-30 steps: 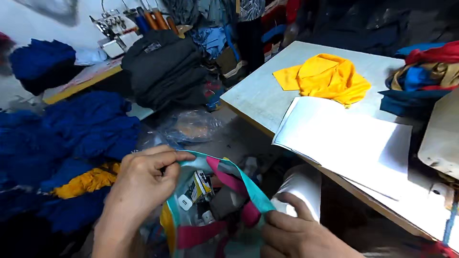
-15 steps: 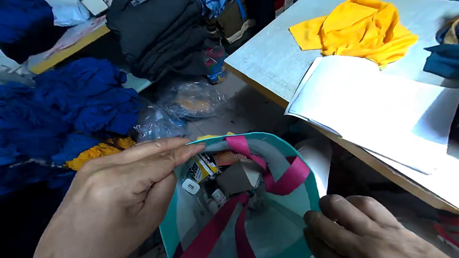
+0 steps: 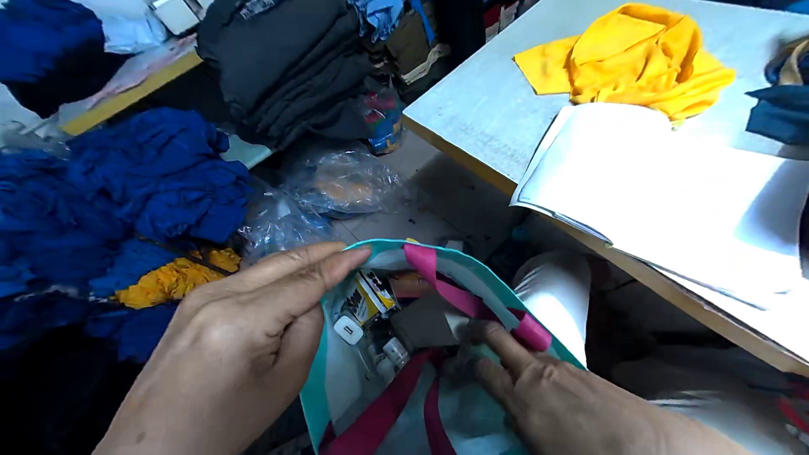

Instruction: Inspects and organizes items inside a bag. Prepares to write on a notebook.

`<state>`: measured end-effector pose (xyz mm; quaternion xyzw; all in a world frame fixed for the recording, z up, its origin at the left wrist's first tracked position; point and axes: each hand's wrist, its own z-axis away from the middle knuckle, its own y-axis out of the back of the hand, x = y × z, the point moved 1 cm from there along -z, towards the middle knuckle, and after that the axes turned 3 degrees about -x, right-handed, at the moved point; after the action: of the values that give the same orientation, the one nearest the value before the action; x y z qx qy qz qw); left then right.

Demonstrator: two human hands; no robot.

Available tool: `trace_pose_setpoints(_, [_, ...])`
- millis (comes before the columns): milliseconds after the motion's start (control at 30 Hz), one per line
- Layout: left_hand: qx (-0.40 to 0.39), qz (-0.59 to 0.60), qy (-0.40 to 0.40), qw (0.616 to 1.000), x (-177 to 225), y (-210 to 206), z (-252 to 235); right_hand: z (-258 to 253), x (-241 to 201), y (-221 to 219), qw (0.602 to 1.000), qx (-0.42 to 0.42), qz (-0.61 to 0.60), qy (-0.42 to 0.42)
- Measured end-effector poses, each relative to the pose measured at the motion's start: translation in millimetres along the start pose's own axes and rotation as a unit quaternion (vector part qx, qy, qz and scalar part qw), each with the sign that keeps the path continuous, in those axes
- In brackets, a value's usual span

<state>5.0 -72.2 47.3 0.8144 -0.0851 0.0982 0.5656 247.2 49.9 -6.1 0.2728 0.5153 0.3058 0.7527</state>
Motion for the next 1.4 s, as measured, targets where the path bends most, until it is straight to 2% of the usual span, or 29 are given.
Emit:
trace_pose_setpoints(67, [-0.009, 0.014, -0.023, 1.000, -0.5, 0.4, -0.9, -0.3, 6.2, -1.4, 0.992, 0.109, -0.008, -0.061])
trace_pose_setpoints(133, [-0.021, 0.028, -0.041, 0.999, 1.2, -0.5, -2.2, -5.4, 18.8, -7.2, 0.968, 0.234, 0.050, -0.073])
trace_pose_setpoints(267, [-0.043, 0.030, -0.061, 0.997, 1.9, -2.9, -8.4, -16.6, 20.6, 6.5, 0.969, 0.194, 0.074, -0.131])
trace_pose_setpoints(400, [-0.046, 0.028, -0.072, 0.996, 7.1, -5.0, -17.1, -38.8, 10.2, 20.6, 0.983, 0.088, 0.037, -0.159])
trace_pose_setpoints(467, [-0.044, 0.035, -0.073, 0.996, 7.6, -5.8, -20.8, -43.9, 9.7, 22.6, 0.989, 0.064, 0.008, -0.130])
trace_pose_setpoints(500, [-0.041, 0.038, -0.070, 0.996, 6.7, -6.2, -21.6, -43.3, 8.7, 19.9, 0.991, 0.077, -0.010, -0.106])
trace_pose_setpoints(633, [-0.030, 0.045, -0.059, 0.997, 1.7, -9.0, -22.1, -34.9, 6.3, -6.3, 0.975, 0.222, -0.017, 0.008])
trace_pose_setpoints(700, [-0.028, 0.045, -0.060, 0.997, 2.2, -11.1, -22.1, -31.2, 5.1, -12.5, 0.968, 0.247, -0.014, 0.045])
trace_pose_setpoints(867, [-0.028, 0.051, -0.065, 0.996, 7.5, -16.9, -25.6, -26.0, 5.6, -11.4, 0.969, 0.189, -0.066, 0.141])
trace_pose_setpoints(1033, [-0.020, 0.060, -0.057, 0.996, 4.3, -21.1, -22.7, -23.8, 7.6, -4.0, 0.972, 0.113, -0.115, 0.169])
trace_pose_setpoints(1133, [-0.013, 0.073, -0.055, 0.996, 0.8, -22.9, -19.3, -23.6, 0.1, 2.9, 0.981, 0.117, -0.118, 0.101])
trace_pose_setpoints(1200, [-0.007, 0.080, -0.059, 0.995, -1.1, -23.4, -17.9, -30.4, 1.8, 4.5, 0.980, 0.161, -0.116, 0.027])
trace_pose_setpoints(1233, [-0.002, 0.083, -0.064, 0.995, -1.6, -23.2, -17.8, -34.9, 4.3, 7.3, 0.981, 0.155, -0.115, -0.026])
trace_pose_setpoints(1267, [-0.001, 0.084, -0.067, 0.994, -1.7, -22.9, -17.7, -39.6, 7.2, 11.9, 0.983, 0.126, -0.107, -0.079])
trace_pose_setpoints(1333, [0.004, 0.092, -0.077, 0.993, -1.3, -24.0, -17.7, -50.6, 12.2, 21.6, 0.983, 0.013, -0.083, -0.162])
trace_pose_setpoints(1400, [-0.006, 0.101, -0.076, 0.992, 0.9, -26.1, -17.1, -60.8, 17.1, 18.4, 0.983, -0.025, -0.034, -0.179])
